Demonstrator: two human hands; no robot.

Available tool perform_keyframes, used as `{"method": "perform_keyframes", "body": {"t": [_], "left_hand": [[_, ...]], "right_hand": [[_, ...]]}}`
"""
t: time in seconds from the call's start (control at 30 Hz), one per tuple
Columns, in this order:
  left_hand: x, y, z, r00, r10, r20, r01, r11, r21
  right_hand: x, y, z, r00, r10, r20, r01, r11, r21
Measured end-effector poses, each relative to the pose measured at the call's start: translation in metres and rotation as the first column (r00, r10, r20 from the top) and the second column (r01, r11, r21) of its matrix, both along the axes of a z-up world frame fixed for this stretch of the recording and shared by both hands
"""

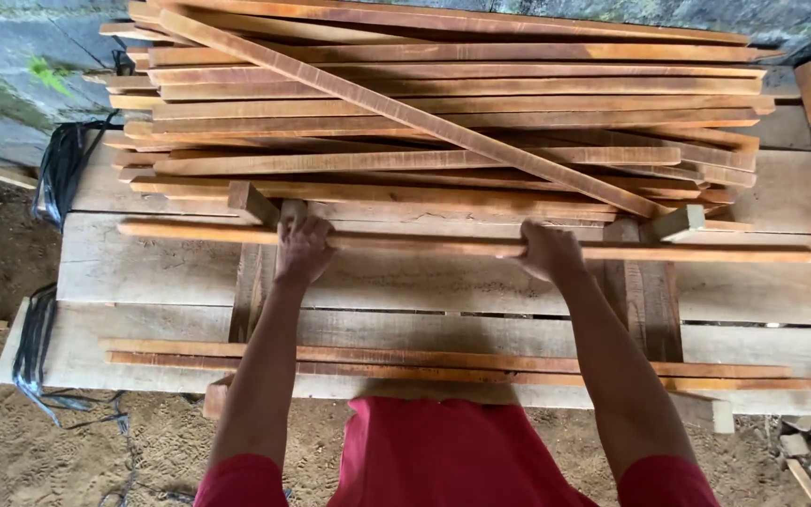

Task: Sorting and arranging thin wooden slats on a workbench in a workshop.

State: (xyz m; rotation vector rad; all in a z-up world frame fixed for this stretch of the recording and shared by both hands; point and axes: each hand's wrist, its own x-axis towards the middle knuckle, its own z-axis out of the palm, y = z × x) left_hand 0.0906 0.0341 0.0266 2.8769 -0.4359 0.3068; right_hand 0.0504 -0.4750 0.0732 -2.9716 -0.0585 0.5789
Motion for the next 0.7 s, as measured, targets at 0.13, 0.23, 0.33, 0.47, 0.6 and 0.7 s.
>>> {"method": "perform_keyframes", "body": {"t": [0.13,0.23,0.33,0.47,0.6,0.7], "left_hand": [[0.014,-0.007,-0.049,0.926,0.094,-0.365,-0.048,0.99,0.134],[0.018,-0.044,0.001,0.906,-0.112,-0.409,0.169,0.98,0.107],[0.03,-0.075,0.052,0.773,-0.087,-0.629,0.256,0.949,0.182],[0.042,-0.072,0.05,0.66,0.019,-0.751,0.316,0.9,0.301],[0.042,-0.074,0.045,0.667,0.013,-0.745,0.329,0.892,0.311],[0.036,-0.071,0.054,0.682,0.019,-0.731,0.325,0.888,0.326]], "right_hand": [[0.019,0.0,-0.037,0.98,0.038,-0.194,-0.082,0.971,-0.225],[0.016,0.014,0.01,0.95,0.002,-0.313,-0.072,0.974,-0.215],[0.027,0.027,0.053,0.901,-0.025,-0.433,-0.029,0.992,-0.119],[0.039,0.021,0.035,0.864,0.019,-0.502,-0.055,0.997,-0.057],[0.04,0.038,0.081,0.848,-0.05,-0.528,0.003,0.996,-0.09],[0.035,0.041,0.079,0.867,-0.067,-0.494,0.003,0.992,-0.13]]}}
